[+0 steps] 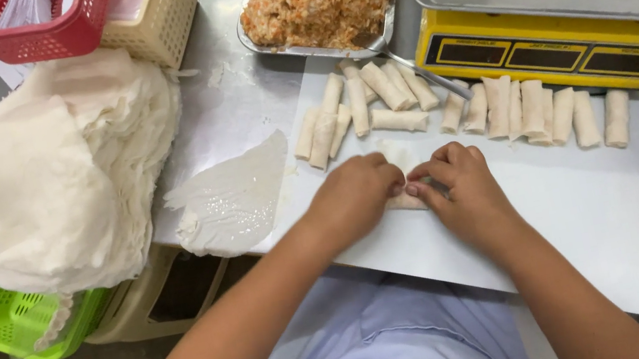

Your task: Preparing spring rolls by placing filling on wrappers, rolling them, and then packing the finished rolls into plastic bags.

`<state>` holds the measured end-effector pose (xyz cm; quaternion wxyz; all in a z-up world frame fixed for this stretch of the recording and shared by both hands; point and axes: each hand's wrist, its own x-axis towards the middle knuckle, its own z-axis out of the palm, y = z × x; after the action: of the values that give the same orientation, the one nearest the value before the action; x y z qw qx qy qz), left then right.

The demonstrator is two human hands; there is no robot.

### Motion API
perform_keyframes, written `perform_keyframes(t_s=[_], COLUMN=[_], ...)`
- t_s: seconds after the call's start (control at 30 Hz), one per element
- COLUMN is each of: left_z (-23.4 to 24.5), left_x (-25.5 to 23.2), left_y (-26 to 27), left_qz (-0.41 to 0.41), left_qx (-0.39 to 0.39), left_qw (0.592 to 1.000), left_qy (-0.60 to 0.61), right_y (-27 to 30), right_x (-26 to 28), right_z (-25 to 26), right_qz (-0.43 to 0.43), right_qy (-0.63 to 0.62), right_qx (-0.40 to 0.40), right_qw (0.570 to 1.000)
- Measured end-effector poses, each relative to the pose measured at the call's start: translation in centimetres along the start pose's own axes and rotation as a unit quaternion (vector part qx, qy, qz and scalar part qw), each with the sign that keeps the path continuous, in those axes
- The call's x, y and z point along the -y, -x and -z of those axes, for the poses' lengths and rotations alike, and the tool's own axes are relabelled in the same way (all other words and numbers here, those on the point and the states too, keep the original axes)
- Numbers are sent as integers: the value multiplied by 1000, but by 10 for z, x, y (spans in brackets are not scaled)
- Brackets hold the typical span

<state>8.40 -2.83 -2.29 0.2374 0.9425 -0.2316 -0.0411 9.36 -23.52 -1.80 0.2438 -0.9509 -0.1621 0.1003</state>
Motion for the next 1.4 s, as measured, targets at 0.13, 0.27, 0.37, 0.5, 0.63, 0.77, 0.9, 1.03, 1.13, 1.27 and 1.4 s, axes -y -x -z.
perform_keyframes(t_s=[0.13,0.27,0.37,0.5,0.63,0.77,0.9,1.03,1.13,1.27,1.4], left_z=[0,-17,-28,-39,-41,-52,-52,-53,-55,-62,-59], left_x=[-16,-19,-36,-53,-56,-53,-52,-54,-50,-47,-44], left_y=[31,50,62,67,67,73,72,77,78,76,75], left_qz=[-70,-131,-169,-201,-184,-183,-194,-188,-175,-182,-177], left_qx=[-52,-107,-152,-206,-232,-250,-276,-263,-234,-195,-164], left_qw=[993,984,974,957,954,950,941,946,956,963,970], left_qy=[-79,-53,16,41,46,35,-8,-6,8,24,14], right_y=[2,51,107,141,151,151,132,98,78,46,19], right_x=[-16,-68,-117,-167,-187,-188,-108,-1,-3,-10,-15], right_z=[-12,35,97,113,102,108,112,83,37,7,12], right_qz=[26,90,-42,-313,-239,-188,-56,-199,21,93,112], right_qy=[103,51,170,293,300,316,163,66,304,459,462], right_qx=[-28,-205,-295,-199,-259,-257,-273,0,147,74,-10], right_qw=[994,973,940,881,886,894,946,978,941,880,880])
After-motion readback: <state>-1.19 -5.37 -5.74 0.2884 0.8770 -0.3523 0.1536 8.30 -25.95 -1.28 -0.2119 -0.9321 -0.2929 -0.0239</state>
